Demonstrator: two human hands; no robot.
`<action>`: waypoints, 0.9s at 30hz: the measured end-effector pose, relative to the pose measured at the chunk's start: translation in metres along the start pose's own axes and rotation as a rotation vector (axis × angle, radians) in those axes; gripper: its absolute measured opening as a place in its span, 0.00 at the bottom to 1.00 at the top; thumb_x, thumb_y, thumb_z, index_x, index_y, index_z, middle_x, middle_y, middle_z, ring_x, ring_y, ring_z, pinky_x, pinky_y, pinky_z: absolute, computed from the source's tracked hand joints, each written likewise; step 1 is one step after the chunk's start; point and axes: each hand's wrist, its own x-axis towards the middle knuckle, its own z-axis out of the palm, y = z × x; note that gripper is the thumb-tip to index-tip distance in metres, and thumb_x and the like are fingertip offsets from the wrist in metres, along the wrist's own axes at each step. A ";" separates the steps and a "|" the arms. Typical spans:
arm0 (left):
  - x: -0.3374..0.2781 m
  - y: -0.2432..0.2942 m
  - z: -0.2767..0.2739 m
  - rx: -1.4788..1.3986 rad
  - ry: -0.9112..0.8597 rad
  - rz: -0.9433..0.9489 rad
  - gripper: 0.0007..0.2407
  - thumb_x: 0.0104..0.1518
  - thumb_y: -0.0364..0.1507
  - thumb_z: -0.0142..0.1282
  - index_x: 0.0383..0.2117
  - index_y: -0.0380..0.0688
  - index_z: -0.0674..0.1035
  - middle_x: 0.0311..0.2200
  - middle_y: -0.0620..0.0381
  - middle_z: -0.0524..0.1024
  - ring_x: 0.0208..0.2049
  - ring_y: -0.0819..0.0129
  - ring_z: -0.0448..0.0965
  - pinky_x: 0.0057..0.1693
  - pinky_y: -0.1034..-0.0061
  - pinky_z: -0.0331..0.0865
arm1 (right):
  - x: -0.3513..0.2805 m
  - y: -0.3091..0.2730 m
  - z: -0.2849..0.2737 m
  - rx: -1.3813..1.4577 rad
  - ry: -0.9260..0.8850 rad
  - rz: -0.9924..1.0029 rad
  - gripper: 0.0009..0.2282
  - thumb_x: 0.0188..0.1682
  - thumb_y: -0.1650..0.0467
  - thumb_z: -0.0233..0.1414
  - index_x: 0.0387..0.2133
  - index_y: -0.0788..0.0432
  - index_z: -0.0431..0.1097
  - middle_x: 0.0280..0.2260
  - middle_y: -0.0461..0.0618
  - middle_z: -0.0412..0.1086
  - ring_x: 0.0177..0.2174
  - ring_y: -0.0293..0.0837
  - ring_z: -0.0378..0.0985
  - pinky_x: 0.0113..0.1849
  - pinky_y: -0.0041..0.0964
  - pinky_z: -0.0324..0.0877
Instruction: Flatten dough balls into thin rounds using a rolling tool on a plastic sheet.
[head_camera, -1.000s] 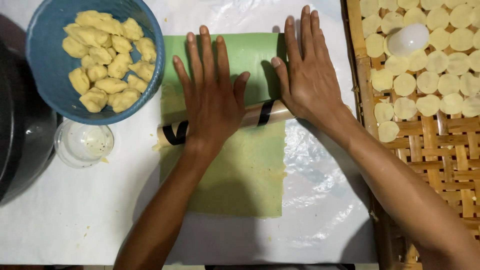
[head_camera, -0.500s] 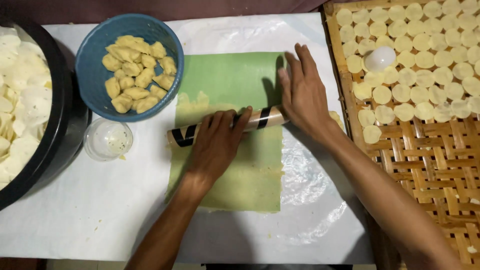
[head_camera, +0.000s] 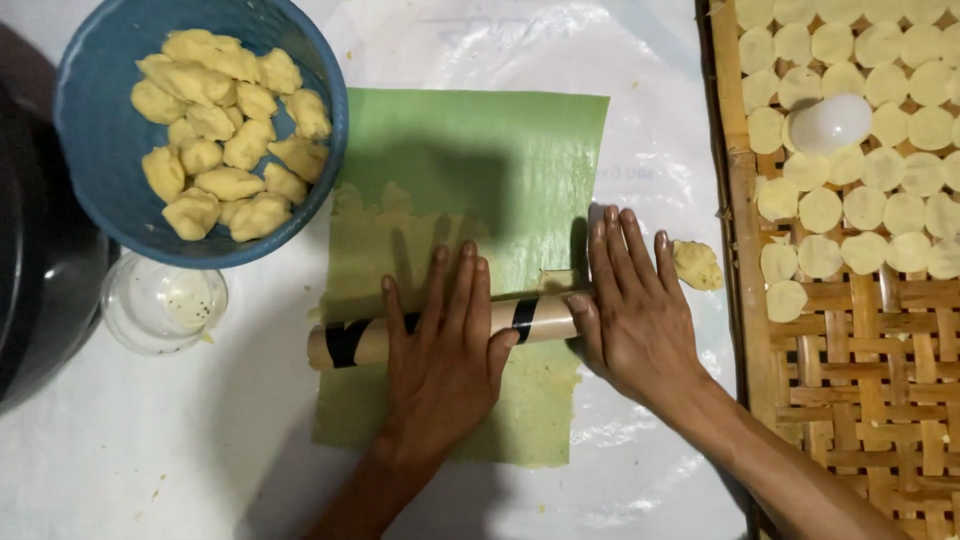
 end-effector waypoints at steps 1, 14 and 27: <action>0.013 -0.005 0.000 -0.008 -0.015 0.000 0.29 0.65 0.45 0.45 0.67 0.36 0.65 0.71 0.48 0.60 0.73 0.51 0.55 0.69 0.34 0.47 | 0.013 0.004 -0.002 0.004 -0.015 0.006 0.30 0.62 0.59 0.29 0.69 0.73 0.46 0.70 0.68 0.47 0.70 0.60 0.44 0.68 0.58 0.39; 0.128 -0.052 0.016 0.004 -0.030 -0.129 0.32 0.76 0.51 0.33 0.74 0.34 0.53 0.73 0.37 0.37 0.74 0.40 0.33 0.73 0.33 0.41 | 0.129 0.042 0.008 0.101 -0.144 0.227 0.29 0.67 0.61 0.33 0.72 0.69 0.29 0.71 0.68 0.24 0.70 0.61 0.23 0.71 0.55 0.31; 0.041 -0.025 -0.006 -0.317 0.284 0.202 0.18 0.67 0.37 0.48 0.48 0.29 0.75 0.43 0.38 0.75 0.42 0.43 0.73 0.50 0.55 0.68 | 0.131 0.054 0.014 0.689 0.048 0.374 0.42 0.55 0.74 0.57 0.71 0.55 0.27 0.61 0.68 0.55 0.51 0.59 0.74 0.58 0.57 0.69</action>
